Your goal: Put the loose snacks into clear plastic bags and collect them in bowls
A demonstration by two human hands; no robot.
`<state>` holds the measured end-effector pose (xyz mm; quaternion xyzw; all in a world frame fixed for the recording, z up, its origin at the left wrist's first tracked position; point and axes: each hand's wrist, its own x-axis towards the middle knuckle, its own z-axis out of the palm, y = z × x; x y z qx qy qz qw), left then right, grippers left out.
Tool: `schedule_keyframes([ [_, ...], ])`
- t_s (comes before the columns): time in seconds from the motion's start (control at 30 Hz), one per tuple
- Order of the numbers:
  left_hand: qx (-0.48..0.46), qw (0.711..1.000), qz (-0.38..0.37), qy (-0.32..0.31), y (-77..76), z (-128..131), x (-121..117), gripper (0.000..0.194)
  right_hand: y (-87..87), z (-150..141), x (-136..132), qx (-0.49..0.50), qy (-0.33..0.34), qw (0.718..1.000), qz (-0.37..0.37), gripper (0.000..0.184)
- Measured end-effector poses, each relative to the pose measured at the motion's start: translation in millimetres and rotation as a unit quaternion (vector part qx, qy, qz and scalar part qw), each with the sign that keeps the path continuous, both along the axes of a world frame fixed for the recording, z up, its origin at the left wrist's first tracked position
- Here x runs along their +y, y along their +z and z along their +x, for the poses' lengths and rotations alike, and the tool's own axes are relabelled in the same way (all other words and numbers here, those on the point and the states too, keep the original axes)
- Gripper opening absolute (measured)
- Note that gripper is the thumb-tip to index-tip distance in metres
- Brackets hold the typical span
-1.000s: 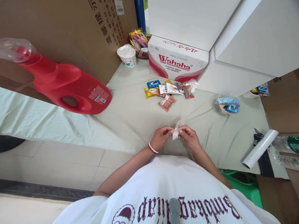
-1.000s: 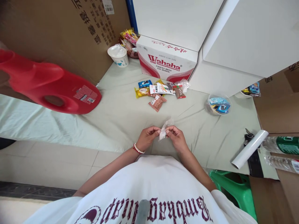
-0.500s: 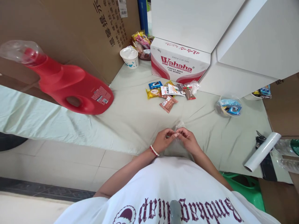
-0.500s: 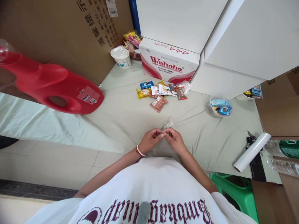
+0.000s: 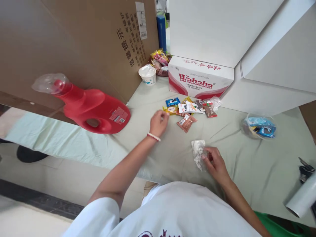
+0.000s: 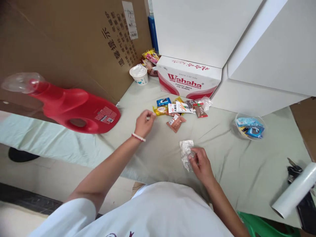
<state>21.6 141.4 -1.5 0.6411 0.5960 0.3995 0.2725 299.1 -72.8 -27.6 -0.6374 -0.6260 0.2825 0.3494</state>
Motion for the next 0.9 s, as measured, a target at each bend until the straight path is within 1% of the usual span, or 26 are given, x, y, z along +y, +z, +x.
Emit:
schedule_keyframes([
  [0.03,0.047,0.997,0.025,0.047,3.4,-5.0,32.4,0.013,-4.7,-0.9,-0.1,-0.025,0.024,0.999,0.001,0.028],
  [0.07,0.092,0.991,0.032,0.097,6.5,-9.8,65.3,0.008,-9.6,-2.1,-0.4,-0.046,0.041,0.998,0.003,0.028],
  [0.1,0.107,0.986,0.032,0.121,9.2,-14.5,97.6,0.006,-14.6,-3.2,-1.1,-0.064,0.051,0.997,0.007,0.028],
  [0.17,0.126,0.982,0.030,0.136,13.4,-23.7,156.3,0.029,-23.4,-4.7,-3.6,-0.092,0.053,0.994,0.020,0.029],
  [0.23,0.147,0.981,0.022,0.127,15.5,-32.7,202.6,0.052,-29.2,-5.5,-6.5,-0.114,0.051,0.991,0.049,0.035],
  [0.27,0.159,0.980,0.015,0.118,16.0,-37.1,220.4,0.053,-30.7,-6.0,-7.7,-0.124,0.053,0.989,0.064,0.040],
  [0.33,0.183,0.978,-0.005,0.102,16.3,-45.0,245.6,0.046,-31.7,-7.5,-8.6,-0.141,0.063,0.985,0.081,0.047],
  [0.4,0.207,0.974,-0.028,0.091,16.9,-50.7,257.5,0.044,-30.3,-9.6,-7.6,-0.147,0.070,0.983,0.081,0.043],
  [0.43,0.218,0.971,-0.036,0.087,17.8,-52.4,258.5,0.044,-28.6,-10.5,-6.7,-0.144,0.072,0.984,0.079,0.040],
  [0.5,0.239,0.967,-0.034,0.079,21.1,-53.5,249.2,0.041,-22.0,-11.3,-4.7,-0.128,0.079,0.986,0.077,0.037],
  [0.53,0.249,0.966,-0.025,0.072,23.5,-53.2,238.3,0.037,-16.5,-10.9,-3.7,-0.120,0.089,0.986,0.075,0.038],
  [0.6,0.263,0.964,0.005,0.046,29.7,-51.8,203.1,0.023,-0.3,-8.3,-1.9,-0.111,0.115,0.985,0.067,0.044],
  [0.67,0.271,0.962,0.041,0.008,36.4,-50.0,151.2,0.019,22.7,-4.1,1.2,-0.120,0.124,0.982,0.070,0.046],
  [0.77,0.277,0.956,0.071,-0.073,43.8,-45.0,54.1,0.012,63.4,-1.5,11.4,-0.144,0.079,0.978,0.128,0.042],
  [0.8,0.278,0.951,0.078,-0.112,44.9,-41.9,20.7,0.012,76.1,-3.8,16.8,-0.144,0.064,0.975,0.156,0.041],
  [0.83,0.290,0.938,0.092,-0.163,45.3,-38.0,-11.4,0.015,87.2,-8.2,23.3,-0.139,0.062,0.971,0.183,0.042],
  [0.87,0.301,0.924,0.100,-0.213,44.8,-33.3,-41.3,0.018,96.0,-15.1,30.7,-0.129,0.075,0.967,0.204,0.043],
  [0.9,0.306,0.912,0.100,-0.255,43.4,-28.3,-68.5,0.021,102.1,-24.0,38.7,-0.121,0.104,0.964,0.214,0.042],
])
